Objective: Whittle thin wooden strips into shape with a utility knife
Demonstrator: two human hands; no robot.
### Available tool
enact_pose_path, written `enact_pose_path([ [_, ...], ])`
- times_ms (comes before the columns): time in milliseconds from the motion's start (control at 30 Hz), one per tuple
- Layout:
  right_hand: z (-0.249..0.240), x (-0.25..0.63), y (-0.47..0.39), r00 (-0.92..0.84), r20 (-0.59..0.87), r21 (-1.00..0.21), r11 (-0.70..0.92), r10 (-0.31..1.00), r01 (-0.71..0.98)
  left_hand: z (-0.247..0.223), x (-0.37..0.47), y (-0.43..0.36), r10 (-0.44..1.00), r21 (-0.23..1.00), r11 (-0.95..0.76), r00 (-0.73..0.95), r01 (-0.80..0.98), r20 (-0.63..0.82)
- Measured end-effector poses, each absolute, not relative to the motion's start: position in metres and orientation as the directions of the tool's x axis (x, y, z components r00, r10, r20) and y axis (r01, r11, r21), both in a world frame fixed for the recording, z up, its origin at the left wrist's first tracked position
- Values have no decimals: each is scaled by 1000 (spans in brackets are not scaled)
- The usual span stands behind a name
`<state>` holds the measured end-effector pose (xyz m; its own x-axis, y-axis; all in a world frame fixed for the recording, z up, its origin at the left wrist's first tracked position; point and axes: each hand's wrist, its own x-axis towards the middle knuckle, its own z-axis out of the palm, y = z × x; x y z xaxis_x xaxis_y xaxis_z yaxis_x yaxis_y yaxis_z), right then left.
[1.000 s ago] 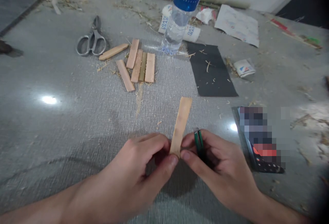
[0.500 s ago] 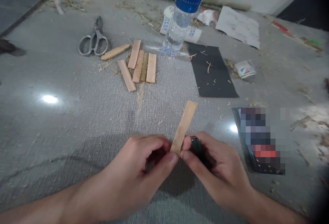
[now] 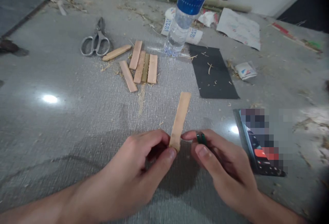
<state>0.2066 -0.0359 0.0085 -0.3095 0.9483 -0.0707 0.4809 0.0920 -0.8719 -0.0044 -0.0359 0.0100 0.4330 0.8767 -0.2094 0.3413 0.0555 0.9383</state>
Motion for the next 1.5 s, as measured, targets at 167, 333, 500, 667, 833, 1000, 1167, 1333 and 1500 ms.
enact_pose_path([
  [167, 9, 205, -37, -314, -27, -839, 150, 949, 524, 9, -5, -38, 868, 937, 55, 447, 346, -216],
  [333, 9, 202, -35, -316, 21, -819, 198, 949, 539, 9, -4, -38, 856, 943, 54, 470, 330, -213],
  [500, 10, 203, -34, -374, 53, -780, 272, 926, 563, 9, -4, -38, 853, 949, 69, 474, 308, -216],
  [667, 10, 204, -35, -434, 62, -753, 328, 899, 570, 7, -4, -40, 839, 940, 141, 466, 311, -280],
  [833, 11, 202, -34, -449, 46, -762, 322, 892, 562, 7, -4, -40, 832, 939, 163, 470, 303, -296],
  [1000, 12, 199, -35, -351, 28, -776, 242, 936, 583, 8, -5, -38, 836, 944, 143, 473, 298, -276],
  [1167, 13, 199, -36, -270, 26, -779, 189, 963, 598, 8, -5, -37, 833, 936, 146, 471, 319, -291],
  [1333, 11, 198, -34, -315, 4, -750, 212, 949, 627, 8, -4, -36, 831, 938, 128, 482, 322, -279],
  [1500, 11, 197, -32, -344, 20, -757, 239, 939, 608, 8, -4, -37, 825, 937, 123, 491, 327, -280],
])
